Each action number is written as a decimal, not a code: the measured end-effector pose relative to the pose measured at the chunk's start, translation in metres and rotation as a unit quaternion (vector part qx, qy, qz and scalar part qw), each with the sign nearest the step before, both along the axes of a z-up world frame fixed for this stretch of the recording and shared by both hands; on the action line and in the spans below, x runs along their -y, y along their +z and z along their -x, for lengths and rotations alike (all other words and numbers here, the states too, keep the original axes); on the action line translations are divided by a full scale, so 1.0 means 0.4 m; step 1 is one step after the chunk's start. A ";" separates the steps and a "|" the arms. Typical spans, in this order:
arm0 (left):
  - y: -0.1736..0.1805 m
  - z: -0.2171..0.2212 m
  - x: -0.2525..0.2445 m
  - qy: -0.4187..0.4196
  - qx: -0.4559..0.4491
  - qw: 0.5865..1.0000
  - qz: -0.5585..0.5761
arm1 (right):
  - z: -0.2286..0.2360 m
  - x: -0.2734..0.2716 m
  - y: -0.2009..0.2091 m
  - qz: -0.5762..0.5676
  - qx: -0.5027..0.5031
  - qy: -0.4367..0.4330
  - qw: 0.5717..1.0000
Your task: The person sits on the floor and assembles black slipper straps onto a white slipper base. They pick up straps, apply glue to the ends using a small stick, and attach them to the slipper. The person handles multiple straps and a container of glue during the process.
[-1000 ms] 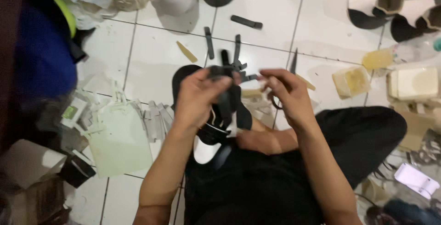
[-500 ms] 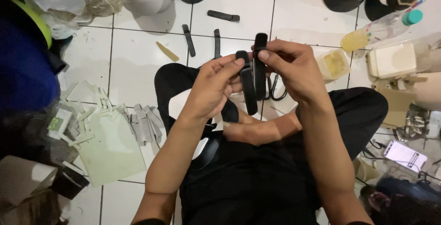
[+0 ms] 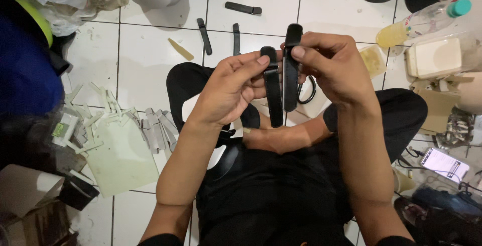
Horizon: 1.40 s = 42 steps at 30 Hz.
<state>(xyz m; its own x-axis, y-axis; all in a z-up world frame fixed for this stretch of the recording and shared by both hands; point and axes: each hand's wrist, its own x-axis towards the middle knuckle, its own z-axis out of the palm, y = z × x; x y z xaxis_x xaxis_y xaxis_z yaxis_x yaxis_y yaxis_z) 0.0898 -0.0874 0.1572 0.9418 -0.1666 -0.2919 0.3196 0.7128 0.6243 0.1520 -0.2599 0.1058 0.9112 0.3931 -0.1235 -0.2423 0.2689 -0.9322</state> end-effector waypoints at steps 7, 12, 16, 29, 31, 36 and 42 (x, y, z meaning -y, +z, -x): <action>0.018 0.003 -0.001 -0.007 0.008 1.000 -0.004 | -0.005 0.003 0.004 -0.010 0.007 0.019 1.000; -0.094 -0.002 -0.005 -0.008 0.000 1.000 0.009 | -0.014 0.017 -0.027 0.015 0.017 0.028 0.999; -0.030 -0.004 -0.005 -0.009 0.001 1.000 0.015 | -0.017 0.014 -0.006 0.025 0.033 0.033 0.999; 0.008 0.007 -0.005 -0.012 0.010 1.000 -0.001 | -0.011 0.009 0.030 0.029 0.041 0.047 0.998; 0.009 0.009 -0.005 -0.010 0.012 1.000 -0.007 | -0.008 0.003 0.040 0.019 0.032 0.052 0.998; -0.039 0.005 -0.013 -0.014 0.016 0.999 -0.033 | -0.009 0.012 0.027 0.017 0.043 0.058 0.997; -0.040 0.014 -0.011 0.001 0.007 1.000 -0.019 | 0.008 0.006 0.081 0.084 0.085 0.066 0.991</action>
